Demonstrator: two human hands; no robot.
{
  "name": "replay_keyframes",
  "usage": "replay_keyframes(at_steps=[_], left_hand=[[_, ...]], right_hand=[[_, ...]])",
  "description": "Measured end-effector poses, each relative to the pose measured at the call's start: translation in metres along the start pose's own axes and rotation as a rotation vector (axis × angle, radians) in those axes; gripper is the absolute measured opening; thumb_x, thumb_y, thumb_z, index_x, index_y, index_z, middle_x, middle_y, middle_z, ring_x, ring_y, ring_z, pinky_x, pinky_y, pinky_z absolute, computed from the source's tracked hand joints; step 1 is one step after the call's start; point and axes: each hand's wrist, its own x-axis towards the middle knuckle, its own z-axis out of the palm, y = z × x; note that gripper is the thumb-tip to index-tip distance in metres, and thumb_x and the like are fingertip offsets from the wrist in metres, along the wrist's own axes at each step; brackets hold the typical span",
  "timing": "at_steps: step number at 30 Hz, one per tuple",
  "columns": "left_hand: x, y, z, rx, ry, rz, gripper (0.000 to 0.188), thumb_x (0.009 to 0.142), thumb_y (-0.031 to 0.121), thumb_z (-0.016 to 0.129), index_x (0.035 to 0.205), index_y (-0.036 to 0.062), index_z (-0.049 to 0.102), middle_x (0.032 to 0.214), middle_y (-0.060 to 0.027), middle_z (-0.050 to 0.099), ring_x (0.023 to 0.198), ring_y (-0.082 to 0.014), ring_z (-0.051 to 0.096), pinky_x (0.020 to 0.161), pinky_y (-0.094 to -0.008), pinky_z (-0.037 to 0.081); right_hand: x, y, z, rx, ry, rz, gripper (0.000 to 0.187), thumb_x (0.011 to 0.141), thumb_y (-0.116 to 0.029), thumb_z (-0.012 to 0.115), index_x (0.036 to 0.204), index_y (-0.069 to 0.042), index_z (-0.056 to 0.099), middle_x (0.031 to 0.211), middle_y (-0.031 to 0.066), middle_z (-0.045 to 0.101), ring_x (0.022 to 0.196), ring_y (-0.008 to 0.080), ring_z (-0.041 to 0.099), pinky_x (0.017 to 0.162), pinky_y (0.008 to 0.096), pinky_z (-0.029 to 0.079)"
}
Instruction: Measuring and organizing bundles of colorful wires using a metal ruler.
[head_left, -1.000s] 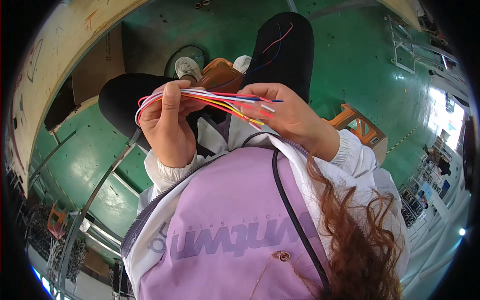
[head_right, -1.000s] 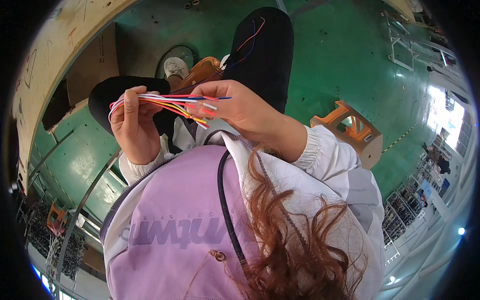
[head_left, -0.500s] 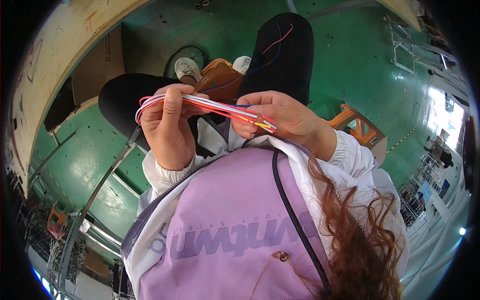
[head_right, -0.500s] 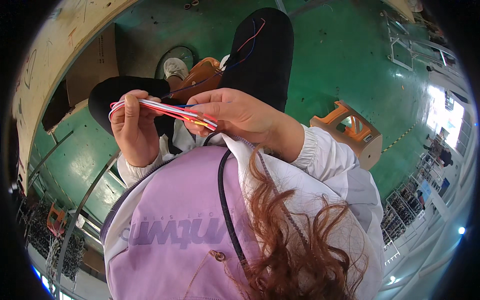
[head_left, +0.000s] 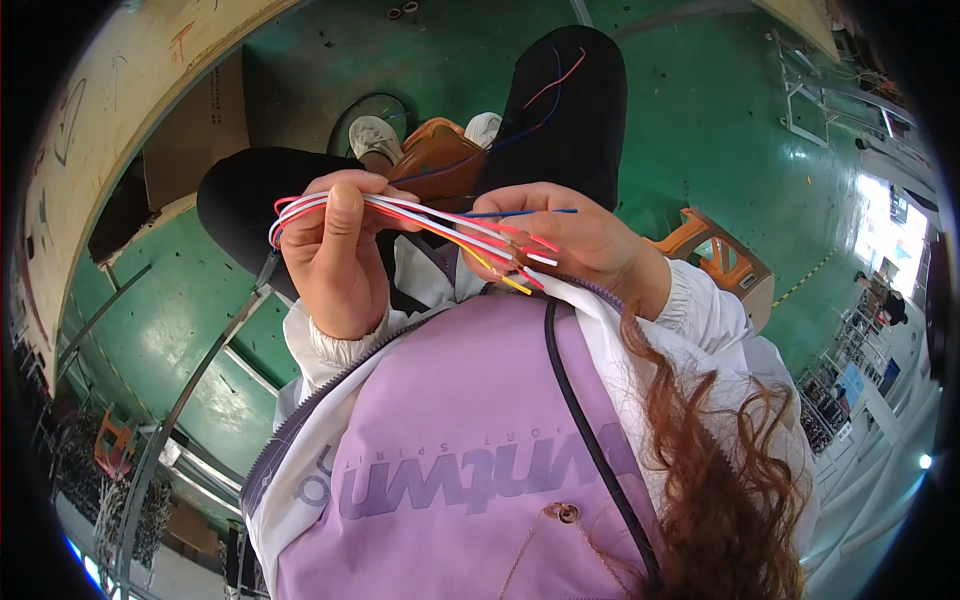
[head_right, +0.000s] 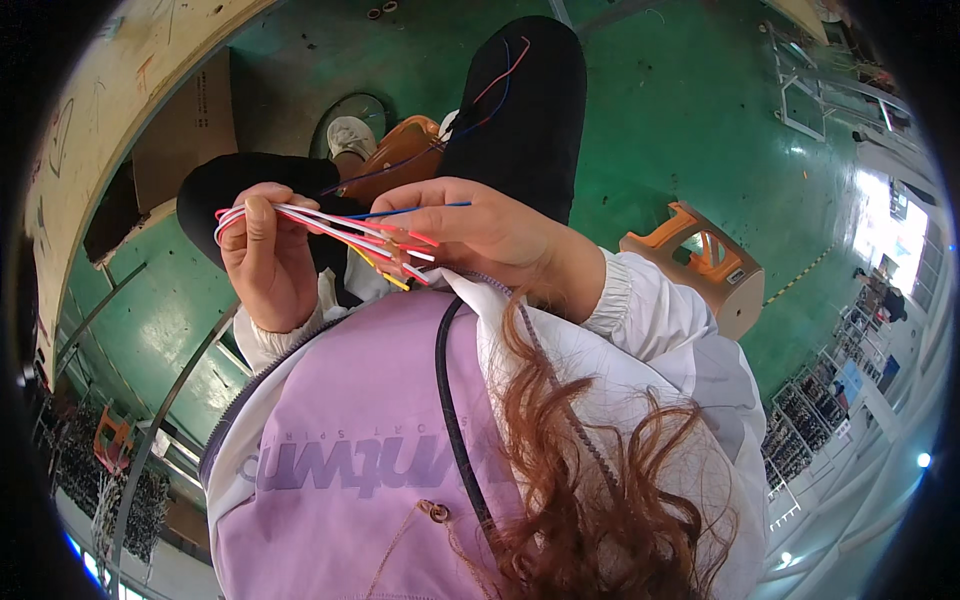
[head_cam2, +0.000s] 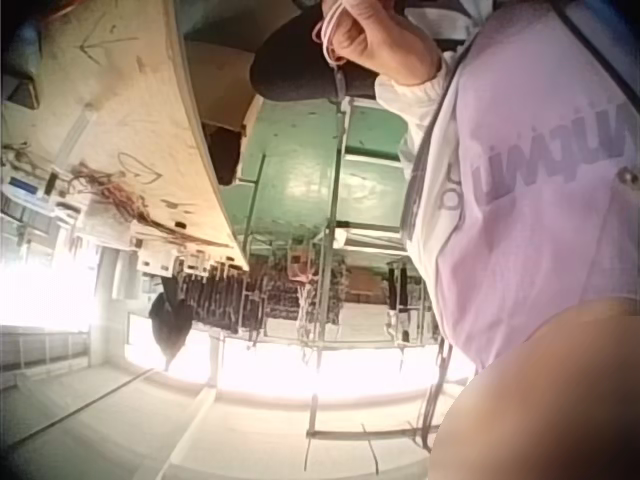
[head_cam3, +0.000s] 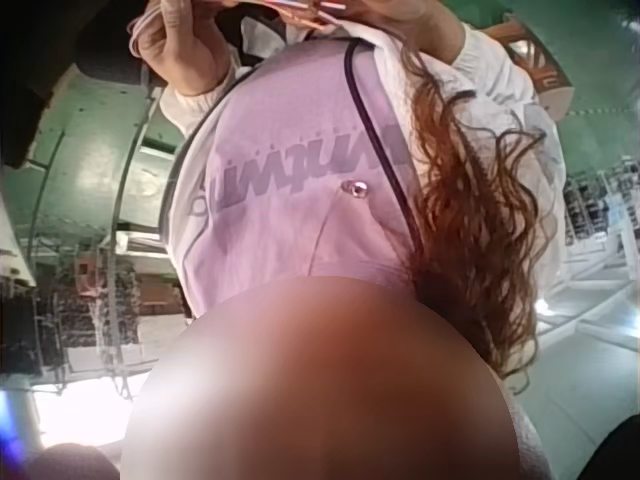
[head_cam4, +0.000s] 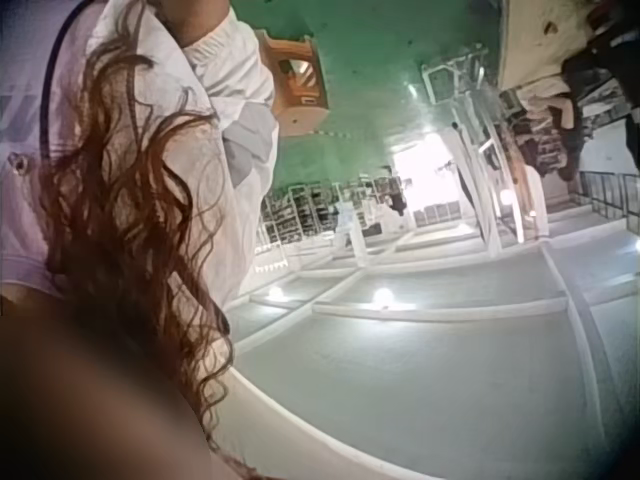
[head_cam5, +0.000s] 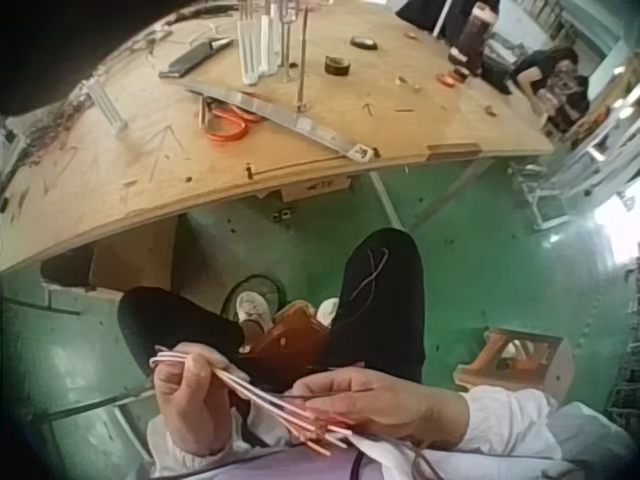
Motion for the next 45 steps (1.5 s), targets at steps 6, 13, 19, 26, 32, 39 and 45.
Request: replay_keyframes(at_steps=[6, 13, 19, 26, 32, 39, 45], left_hand=[[-0.001, 0.001, 0.002, 0.045, 0.020, 0.026, 0.026, 0.090, 0.018, 0.047, 0.090, -0.0066, 0.056, 0.077, -0.0192, 0.062, 0.064, -0.0225, 0.062, 0.060, -0.0306, 0.053], [0.001, 0.002, 0.002, 0.016, 0.025, 0.013, 0.026, 0.090, 0.018, 0.047, 0.090, -0.0067, 0.056, 0.077, -0.0190, 0.062, 0.065, -0.0228, 0.063, 0.061, -0.0306, 0.053], [0.001, 0.000, 0.002, 0.016, 0.022, 0.021, 0.025, 0.090, 0.017, 0.047, 0.090, -0.0068, 0.056, 0.077, -0.0185, 0.062, 0.066, -0.0229, 0.063, 0.060, -0.0305, 0.054], [0.000, -0.001, 0.000, -0.010, 0.034, 0.036, 0.025, 0.090, 0.016, 0.048, 0.091, -0.0079, 0.056, 0.079, -0.0161, 0.061, 0.067, -0.0244, 0.064, 0.058, -0.0321, 0.055], [-0.001, 0.001, 0.005, -0.004, 0.027, 0.018, 0.025, 0.090, 0.015, 0.048, 0.092, -0.0082, 0.057, 0.080, -0.0151, 0.061, 0.067, -0.0254, 0.064, 0.057, -0.0331, 0.055], [-0.001, -0.003, 0.003, -0.002, 0.052, 0.063, 0.023, 0.089, 0.014, 0.049, 0.089, -0.0077, 0.057, 0.077, -0.0147, 0.060, 0.066, -0.0247, 0.063, 0.058, -0.0322, 0.055], [-0.001, 0.000, 0.005, 0.063, 0.108, 0.136, 0.022, 0.088, 0.013, 0.051, 0.085, -0.0072, 0.057, 0.077, -0.0149, 0.060, 0.066, -0.0233, 0.063, 0.059, -0.0298, 0.054]], right_hand=[[0.000, -0.003, 0.002, -0.027, -0.012, -0.003, 0.034, 0.080, -0.024, 0.056, 0.094, 0.006, 0.051, 0.077, 0.0108, 0.055, 0.062, 0.0091, 0.050, 0.054, 0.0182, 0.041], [-0.003, -0.006, 0.004, -0.001, 0.068, 0.028, 0.029, 0.078, -0.016, 0.054, 0.095, 0.007, 0.052, 0.077, 0.0104, 0.056, 0.065, 0.0097, 0.053, 0.057, 0.0182, 0.043], [-0.005, -0.005, 0.003, 0.054, 0.111, 0.007, 0.034, 0.078, -0.014, 0.056, 0.102, 0.009, 0.051, 0.080, 0.0119, 0.057, 0.068, 0.0117, 0.055, 0.061, 0.0204, 0.045], [-0.003, -0.003, 0.000, 0.051, 0.082, -0.007, 0.035, 0.078, -0.013, 0.057, 0.104, 0.009, 0.050, 0.083, 0.0131, 0.057, 0.068, 0.0126, 0.055, 0.061, 0.0210, 0.045], [-0.006, -0.005, -0.004, 0.099, -0.001, 0.036, 0.033, 0.083, -0.013, 0.057, 0.109, 0.004, 0.046, 0.092, 0.0102, 0.059, 0.080, 0.0127, 0.058, 0.071, 0.0233, 0.046], [-0.005, -0.006, 0.006, 0.032, 0.105, 0.027, 0.033, 0.080, -0.016, 0.057, 0.102, 0.007, 0.050, 0.079, 0.0118, 0.057, 0.065, 0.0115, 0.054, 0.057, 0.0196, 0.045], [-0.005, -0.003, 0.006, -0.121, 0.079, -0.153, 0.028, 0.078, -0.013, 0.049, 0.100, 0.005, 0.049, 0.088, 0.0104, 0.052, 0.077, 0.0132, 0.051, 0.070, 0.0229, 0.043]])
